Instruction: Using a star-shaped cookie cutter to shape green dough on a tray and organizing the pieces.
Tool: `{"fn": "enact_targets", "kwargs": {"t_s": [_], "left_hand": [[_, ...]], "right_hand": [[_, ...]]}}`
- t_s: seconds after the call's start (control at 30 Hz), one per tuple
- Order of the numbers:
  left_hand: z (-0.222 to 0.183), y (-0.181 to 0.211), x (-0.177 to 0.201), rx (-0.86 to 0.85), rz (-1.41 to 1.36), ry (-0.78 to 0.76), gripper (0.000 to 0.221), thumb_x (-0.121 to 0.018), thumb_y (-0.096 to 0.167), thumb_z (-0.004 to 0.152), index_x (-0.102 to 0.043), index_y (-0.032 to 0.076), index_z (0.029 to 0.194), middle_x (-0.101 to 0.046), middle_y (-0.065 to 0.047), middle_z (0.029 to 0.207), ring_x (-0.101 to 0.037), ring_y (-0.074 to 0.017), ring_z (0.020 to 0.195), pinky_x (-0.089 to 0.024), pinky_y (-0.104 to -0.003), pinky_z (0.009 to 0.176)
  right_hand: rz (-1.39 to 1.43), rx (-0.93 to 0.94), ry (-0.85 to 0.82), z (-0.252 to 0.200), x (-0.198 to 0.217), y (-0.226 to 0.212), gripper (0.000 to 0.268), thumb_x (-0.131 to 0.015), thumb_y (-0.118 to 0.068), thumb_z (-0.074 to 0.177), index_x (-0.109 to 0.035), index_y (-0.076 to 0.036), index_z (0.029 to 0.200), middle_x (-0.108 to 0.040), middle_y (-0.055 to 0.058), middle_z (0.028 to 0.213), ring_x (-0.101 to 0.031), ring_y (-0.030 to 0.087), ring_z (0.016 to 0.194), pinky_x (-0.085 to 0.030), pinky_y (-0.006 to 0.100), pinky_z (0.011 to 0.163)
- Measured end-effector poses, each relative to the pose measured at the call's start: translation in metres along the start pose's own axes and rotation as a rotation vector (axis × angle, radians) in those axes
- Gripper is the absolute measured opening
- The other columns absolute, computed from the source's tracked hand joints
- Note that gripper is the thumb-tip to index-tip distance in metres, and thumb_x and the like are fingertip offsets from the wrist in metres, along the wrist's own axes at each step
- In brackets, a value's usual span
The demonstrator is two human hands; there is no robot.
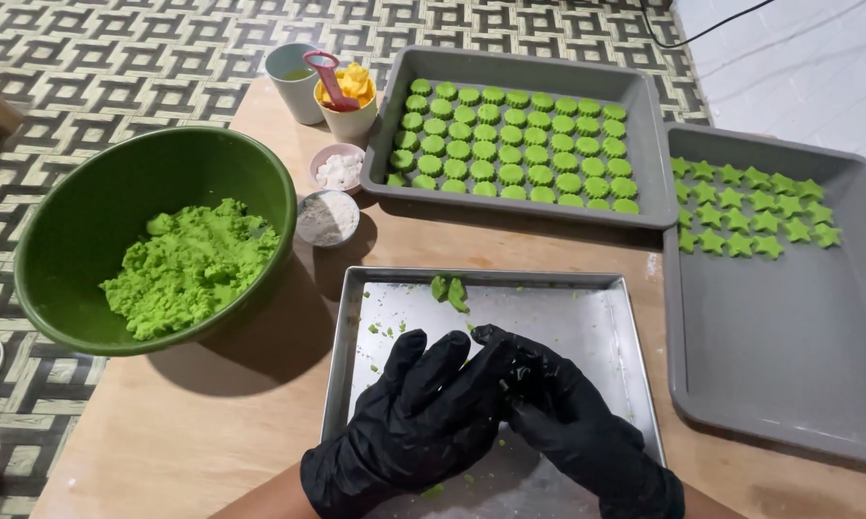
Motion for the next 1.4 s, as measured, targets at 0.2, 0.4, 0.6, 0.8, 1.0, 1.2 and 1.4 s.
{"fn": "enact_targets", "kwargs": {"t_s": [0.2,0.4,0.6,0.8,1.0,1.2,1.4], "left_hand": [[0.005,0.001,-0.004,0.018,0.006,0.003,0.031,-0.052,0.036,0.107,-0.069,0.017,0.125,-0.061,-0.008,0.146,-0.057,-0.0338,0.134,-0.047,-0.057,0.112],[0.008,-0.003,-0.007,0.074,0.043,0.019,0.029,-0.057,0.035,0.105,-0.065,0.018,0.126,-0.061,-0.009,0.145,-0.052,-0.0355,0.138,-0.046,-0.058,0.113],[0.007,-0.004,-0.002,0.029,0.029,-0.027,0.027,-0.054,0.033,0.107,-0.065,0.016,0.125,-0.06,-0.012,0.145,-0.053,-0.0375,0.137,-0.044,-0.059,0.113],[0.004,-0.004,-0.002,-0.02,0.011,-0.022,0.026,-0.056,0.032,0.108,-0.065,0.015,0.126,-0.058,-0.015,0.147,-0.053,-0.0391,0.137,-0.04,-0.061,0.115],[0.001,-0.004,-0.007,0.036,-0.077,-0.036,0.027,-0.06,0.034,0.106,-0.066,0.015,0.124,-0.057,-0.016,0.149,-0.051,-0.0425,0.139,-0.036,-0.064,0.117],[0.003,-0.006,-0.008,0.131,-0.167,-0.063,0.043,-0.067,0.039,0.1,-0.057,0.019,0.136,-0.051,-0.018,0.154,-0.05,-0.0474,0.143,-0.035,-0.067,0.12],[0.003,-0.019,-0.003,0.31,-0.443,-0.034,0.04,-0.073,0.032,0.093,-0.066,0.019,0.13,-0.041,-0.022,0.158,-0.042,-0.0503,0.149,-0.032,-0.068,0.124]], "right_hand": [[0.05,-0.023,-0.001,-0.001,0.0,0.001,0.053,-0.06,-0.003,0.095,-0.05,-0.003,0.147,-0.055,0.018,0.155,-0.054,0.03,0.143,-0.051,0.044,0.114],[0.026,-0.147,-0.014,0.003,0.008,0.014,0.059,-0.064,-0.007,0.092,-0.051,-0.009,0.149,-0.061,0.012,0.153,-0.063,0.023,0.131,-0.056,0.037,0.104],[0.148,-0.052,-0.042,0.002,0.005,0.024,0.054,-0.058,0.0,0.094,-0.049,-0.002,0.148,-0.056,0.017,0.154,-0.055,0.028,0.141,-0.053,0.041,0.11],[0.081,0.009,-0.05,-0.005,0.012,0.034,0.058,-0.063,-0.003,0.095,-0.045,-0.003,0.151,-0.053,0.017,0.156,-0.053,0.029,0.143,-0.051,0.041,0.112],[0.097,-0.146,-0.021,-0.011,0.024,0.049,0.062,-0.067,-0.011,0.093,-0.045,-0.009,0.151,-0.058,0.014,0.153,-0.059,0.029,0.138,-0.058,0.045,0.106],[0.352,-0.149,-0.096,0.0,0.015,0.017,0.057,-0.065,-0.015,0.095,-0.05,-0.002,0.149,-0.061,0.017,0.147,-0.063,0.031,0.128,-0.055,0.048,0.105],[0.308,-0.267,-0.025,0.014,0.01,-0.003,0.057,-0.063,-0.027,0.093,-0.058,-0.002,0.144,-0.062,0.015,0.15,-0.064,0.031,0.131,-0.055,0.048,0.105]]}}
Point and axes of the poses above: each hand's wrist, its own z-axis towards the middle knuckle, its own x-axis out of the back of the hand, y = z × x, the point moved 1 cm from there along z, towards the middle knuckle
